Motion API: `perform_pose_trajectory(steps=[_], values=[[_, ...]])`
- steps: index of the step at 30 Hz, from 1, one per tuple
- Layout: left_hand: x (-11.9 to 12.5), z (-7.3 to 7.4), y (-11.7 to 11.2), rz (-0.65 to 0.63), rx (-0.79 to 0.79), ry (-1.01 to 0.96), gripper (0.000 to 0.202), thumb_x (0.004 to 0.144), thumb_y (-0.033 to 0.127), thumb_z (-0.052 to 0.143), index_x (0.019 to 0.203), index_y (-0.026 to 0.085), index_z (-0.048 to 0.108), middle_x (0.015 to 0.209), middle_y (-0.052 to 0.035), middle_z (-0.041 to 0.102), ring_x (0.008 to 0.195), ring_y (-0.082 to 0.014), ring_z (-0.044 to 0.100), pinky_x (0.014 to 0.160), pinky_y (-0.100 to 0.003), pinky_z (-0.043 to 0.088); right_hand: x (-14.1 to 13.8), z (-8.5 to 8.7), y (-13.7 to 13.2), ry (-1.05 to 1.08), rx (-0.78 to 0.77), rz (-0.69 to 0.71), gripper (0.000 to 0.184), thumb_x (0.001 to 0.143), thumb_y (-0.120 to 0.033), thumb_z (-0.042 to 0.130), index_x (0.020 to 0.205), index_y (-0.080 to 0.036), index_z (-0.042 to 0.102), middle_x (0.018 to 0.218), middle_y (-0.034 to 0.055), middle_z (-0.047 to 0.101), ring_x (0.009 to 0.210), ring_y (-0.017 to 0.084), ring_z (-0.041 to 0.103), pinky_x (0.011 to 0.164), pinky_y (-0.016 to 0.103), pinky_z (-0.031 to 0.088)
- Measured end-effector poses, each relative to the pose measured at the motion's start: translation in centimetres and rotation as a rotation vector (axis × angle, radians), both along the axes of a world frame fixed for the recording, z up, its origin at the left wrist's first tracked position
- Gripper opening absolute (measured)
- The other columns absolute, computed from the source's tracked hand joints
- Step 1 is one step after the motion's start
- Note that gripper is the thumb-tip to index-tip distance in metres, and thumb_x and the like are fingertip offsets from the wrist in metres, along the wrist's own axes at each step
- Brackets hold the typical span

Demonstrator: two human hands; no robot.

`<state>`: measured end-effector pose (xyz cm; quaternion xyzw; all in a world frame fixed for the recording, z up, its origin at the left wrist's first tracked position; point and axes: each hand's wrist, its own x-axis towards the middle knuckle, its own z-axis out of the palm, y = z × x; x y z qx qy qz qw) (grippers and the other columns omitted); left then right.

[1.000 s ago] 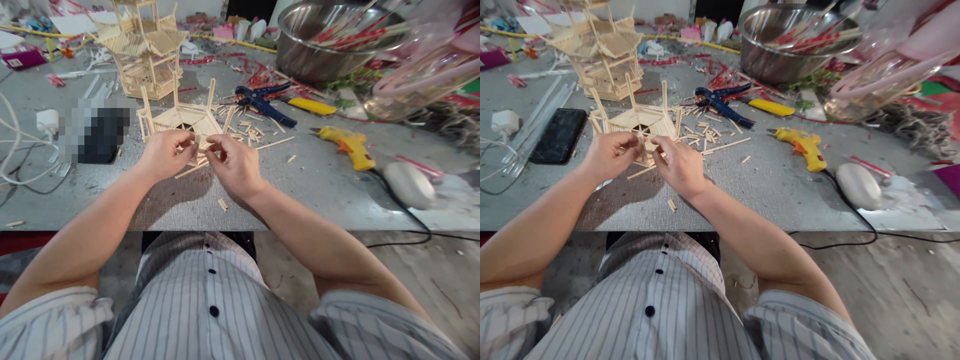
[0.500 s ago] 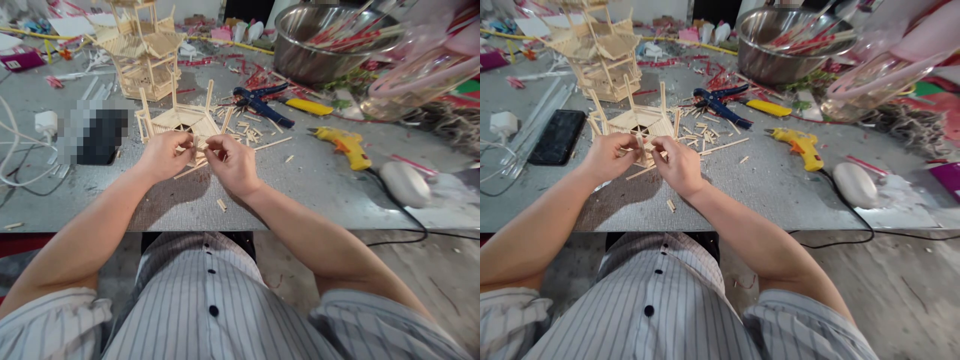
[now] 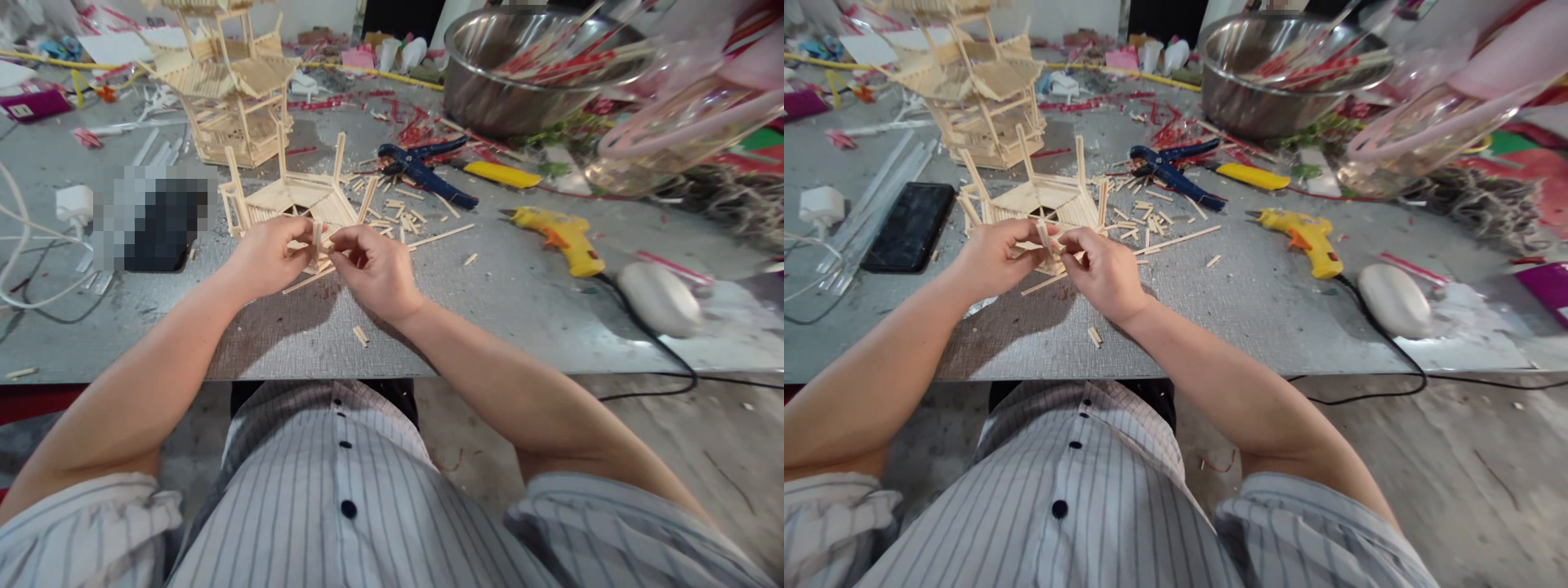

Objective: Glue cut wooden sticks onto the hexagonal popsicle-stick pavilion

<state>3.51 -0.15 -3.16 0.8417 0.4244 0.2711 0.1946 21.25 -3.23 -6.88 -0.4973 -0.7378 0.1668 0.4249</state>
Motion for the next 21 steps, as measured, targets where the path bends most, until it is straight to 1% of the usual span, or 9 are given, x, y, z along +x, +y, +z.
perform_pose_trajectory(steps=[13,18,21], values=[[-0.01,0.56,-0.28,-0.009,-0.038,0.047,0.02,0.081,0.015,0.052,0.094,0.018,0.068,0.102,-0.0058,0.072,0.1,-0.0199,0.065,0.086,-0.032,0.05,0.35,-0.25,0.27,0.031,-0.011,0.05,0.022,0.085,-0.025,0.054,0.104,-0.019,0.063,0.09,0.0026,0.069,0.064,0.01,0.054,0.067,0.027,0.046],[-0.1,0.18,-0.12,-0.009,-0.022,0.045,0.019,0.082,0.015,0.053,0.093,0.019,0.067,0.101,-0.0052,0.072,0.098,-0.0192,0.066,0.086,-0.031,0.051,0.38,-0.35,0.29,0.041,-0.012,0.072,0.022,0.085,-0.026,0.054,0.105,-0.019,0.063,0.09,0.0027,0.068,0.065,0.01,0.055,0.067,0.027,0.046],[-0.21,-0.07,0.09,-0.01,0.002,0.055,0.018,0.081,0.015,0.054,0.092,0.019,0.067,0.099,-0.0049,0.072,0.096,-0.0195,0.066,0.085,-0.032,0.051,0.43,-0.44,0.35,0.06,0.006,0.048,0.021,0.086,-0.026,0.055,0.104,-0.019,0.064,0.09,0.0029,0.068,0.067,0.011,0.057,0.068,0.028,0.047]])
